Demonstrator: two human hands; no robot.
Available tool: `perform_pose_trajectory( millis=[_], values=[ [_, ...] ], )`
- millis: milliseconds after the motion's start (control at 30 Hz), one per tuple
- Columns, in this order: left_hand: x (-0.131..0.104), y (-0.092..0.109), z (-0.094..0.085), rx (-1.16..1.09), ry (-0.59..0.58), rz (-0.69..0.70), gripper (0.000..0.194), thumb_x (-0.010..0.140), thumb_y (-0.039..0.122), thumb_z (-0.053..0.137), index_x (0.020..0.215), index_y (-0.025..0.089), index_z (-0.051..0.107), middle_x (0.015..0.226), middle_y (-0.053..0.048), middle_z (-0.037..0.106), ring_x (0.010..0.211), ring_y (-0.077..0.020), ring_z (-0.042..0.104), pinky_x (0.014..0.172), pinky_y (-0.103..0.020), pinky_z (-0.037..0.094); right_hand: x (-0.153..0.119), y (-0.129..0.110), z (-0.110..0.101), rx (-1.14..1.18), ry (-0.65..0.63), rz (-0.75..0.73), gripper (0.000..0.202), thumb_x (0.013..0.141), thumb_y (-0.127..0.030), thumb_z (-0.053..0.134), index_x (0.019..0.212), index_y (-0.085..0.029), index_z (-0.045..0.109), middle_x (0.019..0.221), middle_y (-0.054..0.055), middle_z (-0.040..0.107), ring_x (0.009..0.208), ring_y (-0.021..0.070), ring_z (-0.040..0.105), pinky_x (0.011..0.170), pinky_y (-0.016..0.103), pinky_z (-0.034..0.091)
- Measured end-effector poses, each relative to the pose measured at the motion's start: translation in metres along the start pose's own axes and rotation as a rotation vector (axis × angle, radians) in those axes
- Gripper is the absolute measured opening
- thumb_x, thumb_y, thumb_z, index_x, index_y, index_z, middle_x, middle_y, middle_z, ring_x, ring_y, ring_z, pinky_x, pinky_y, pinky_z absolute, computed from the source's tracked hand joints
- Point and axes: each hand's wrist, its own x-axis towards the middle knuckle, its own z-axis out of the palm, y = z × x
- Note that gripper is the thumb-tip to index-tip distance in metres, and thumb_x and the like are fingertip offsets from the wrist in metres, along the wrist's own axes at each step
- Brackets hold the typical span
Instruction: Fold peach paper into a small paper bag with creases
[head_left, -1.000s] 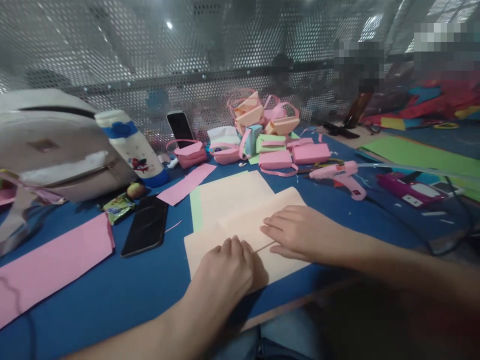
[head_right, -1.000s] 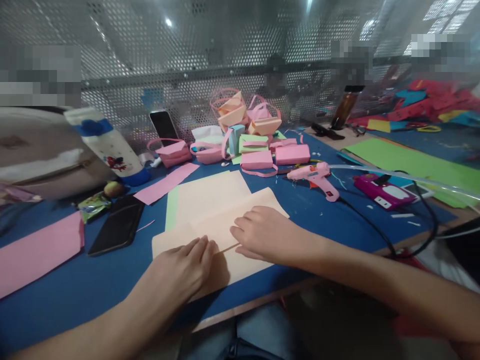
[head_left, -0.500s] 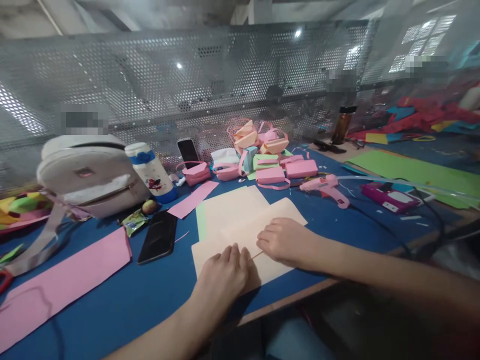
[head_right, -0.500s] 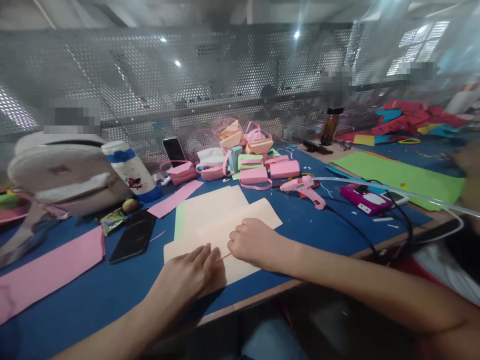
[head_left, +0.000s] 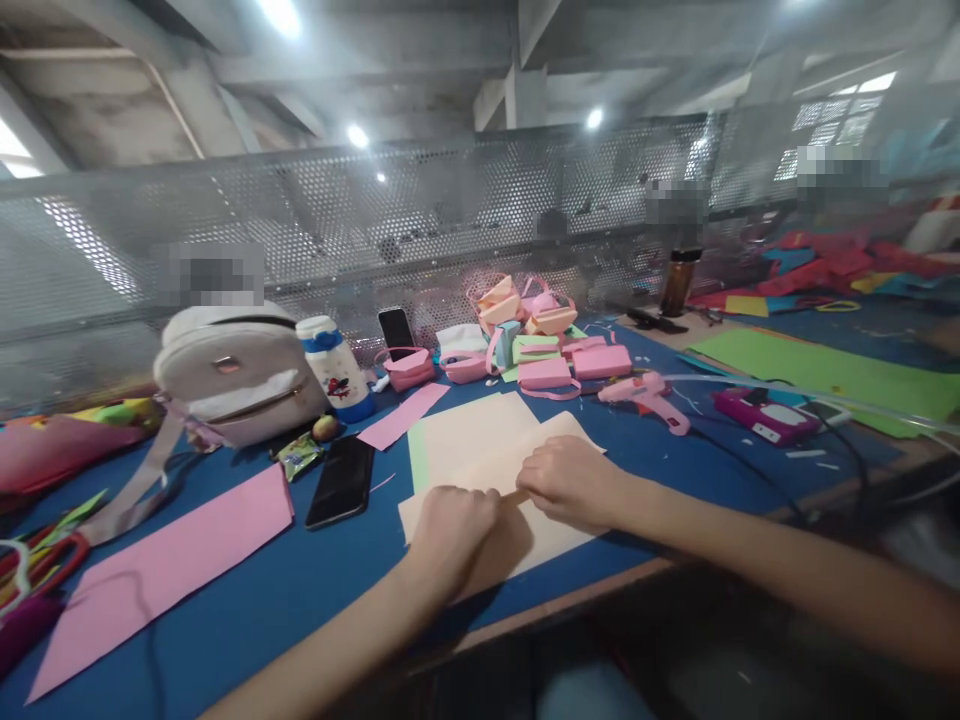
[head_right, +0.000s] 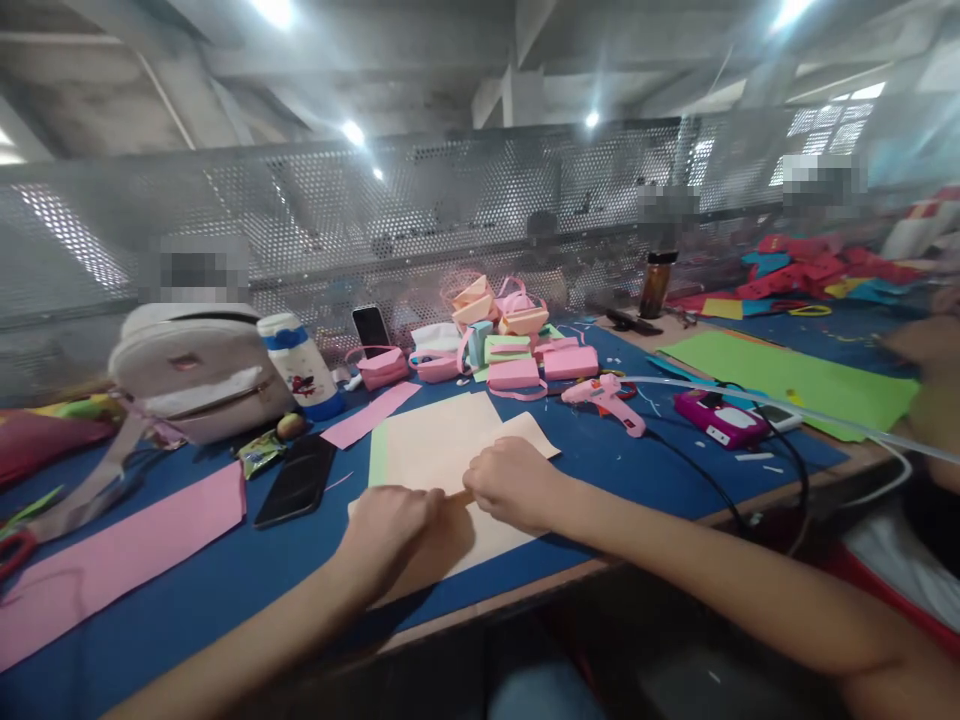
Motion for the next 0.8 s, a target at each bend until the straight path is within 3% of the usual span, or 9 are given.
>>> perform_pose_trajectory(
  millis=[133,300,400,567,800],
  values=[
    [-0.003,-0.033,-0.013,-0.099,0.081,-0.105,0.028,0.095,0.015,0.048,0.092,0.022,0.075,0.083,-0.009,0.078,0.077,-0.0273,0.075,0.059,-0.027,0.047,-0.006,0.011,-0.013,0.076,0.150,0.111,0.019,0.096,-0.024,0.054,0.090,-0.018,0.071,0.089,0.005,0.075,0.086,0.0200,0.067,0.074,0.031,0.041],
    [-0.017,-0.064,-0.019,-0.301,0.175,-0.111,0.032,0.096,0.022,0.045,0.099,0.025,0.077,0.094,-0.002,0.079,0.082,-0.0191,0.074,0.066,-0.020,0.049,-0.018,0.031,-0.025,0.503,0.428,0.366,0.011,0.087,-0.030,0.067,0.081,-0.021,0.070,0.087,0.002,0.075,0.084,0.0207,0.067,0.076,0.031,0.046],
    [-0.025,-0.076,-0.019,-0.585,0.221,-0.065,0.034,0.095,0.028,0.045,0.096,0.020,0.078,0.090,-0.004,0.079,0.080,-0.0202,0.073,0.068,-0.021,0.052,-0.021,0.042,-0.028,0.787,0.461,0.494,0.016,0.079,-0.037,0.072,0.080,-0.020,0.071,0.084,0.003,0.074,0.081,0.0225,0.068,0.071,0.031,0.050],
    [-0.029,-0.086,-0.020,-0.842,0.158,-0.078,0.033,0.094,0.039,0.053,0.093,0.018,0.079,0.094,-0.004,0.079,0.086,-0.0234,0.072,0.069,-0.022,0.053,-0.016,0.048,-0.024,1.194,0.453,0.620,0.040,0.065,-0.044,0.083,0.091,-0.017,0.070,0.076,0.004,0.073,0.070,0.0203,0.069,0.058,0.026,0.049],
    [-0.031,-0.087,-0.018,-0.894,0.128,-0.118,0.030,0.093,0.038,0.056,0.092,0.020,0.080,0.094,-0.003,0.079,0.088,-0.0251,0.073,0.073,-0.023,0.055,-0.012,0.046,-0.018,1.320,0.470,0.618,0.044,0.055,-0.044,0.089,0.086,-0.017,0.073,0.076,0.004,0.073,0.071,0.0196,0.069,0.059,0.025,0.049]
  ],
)
